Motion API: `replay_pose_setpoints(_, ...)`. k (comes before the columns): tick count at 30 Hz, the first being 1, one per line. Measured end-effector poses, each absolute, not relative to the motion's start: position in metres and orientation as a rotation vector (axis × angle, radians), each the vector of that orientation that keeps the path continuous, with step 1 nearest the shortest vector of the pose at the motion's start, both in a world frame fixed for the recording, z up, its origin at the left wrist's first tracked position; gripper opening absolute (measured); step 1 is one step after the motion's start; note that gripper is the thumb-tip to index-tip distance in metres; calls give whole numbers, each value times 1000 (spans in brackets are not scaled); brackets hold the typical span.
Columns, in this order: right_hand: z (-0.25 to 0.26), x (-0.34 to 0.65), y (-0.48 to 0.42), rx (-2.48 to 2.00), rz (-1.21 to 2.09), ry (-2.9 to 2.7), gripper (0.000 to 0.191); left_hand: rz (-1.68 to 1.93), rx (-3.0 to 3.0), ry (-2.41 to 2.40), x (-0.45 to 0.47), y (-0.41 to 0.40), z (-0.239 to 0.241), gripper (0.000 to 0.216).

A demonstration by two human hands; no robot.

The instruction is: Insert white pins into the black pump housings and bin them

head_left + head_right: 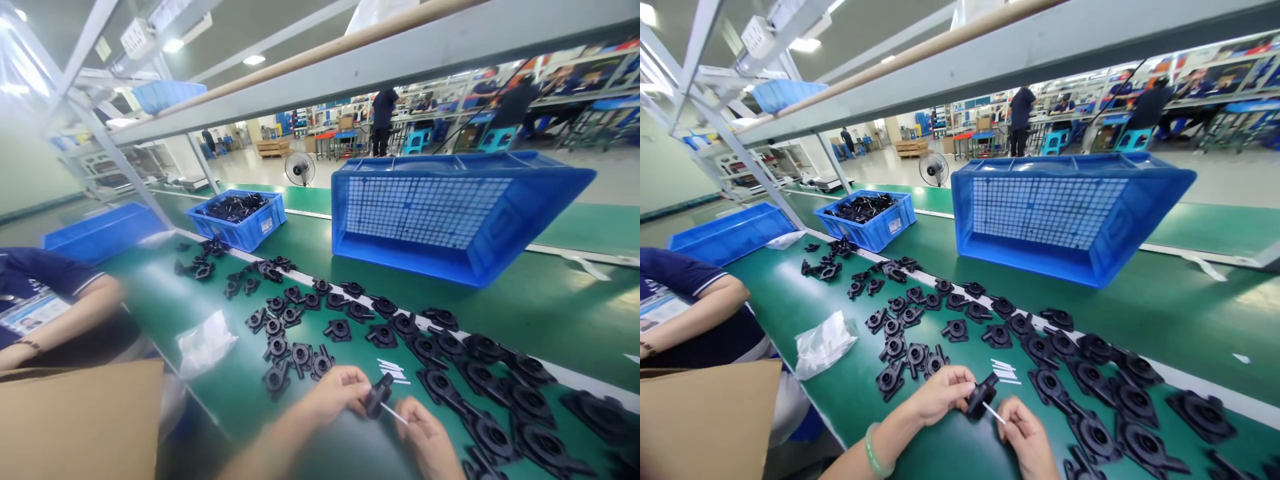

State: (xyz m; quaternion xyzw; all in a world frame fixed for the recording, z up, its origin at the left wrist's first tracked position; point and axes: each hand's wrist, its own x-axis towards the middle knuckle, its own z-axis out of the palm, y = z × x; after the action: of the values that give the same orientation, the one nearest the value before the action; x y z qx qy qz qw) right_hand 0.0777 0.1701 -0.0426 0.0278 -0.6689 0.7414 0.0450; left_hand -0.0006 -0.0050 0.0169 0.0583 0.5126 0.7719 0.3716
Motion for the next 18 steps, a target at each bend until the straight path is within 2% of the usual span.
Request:
replay_pose_setpoints(13,-25,79,164,21,2297,-2138,51,1955,166,1314,0,-6,16,43)
replay_pose_setpoints(18,-37,76,164,-11,2308,-2131,55,1935,193,1318,-1,-7,8,43)
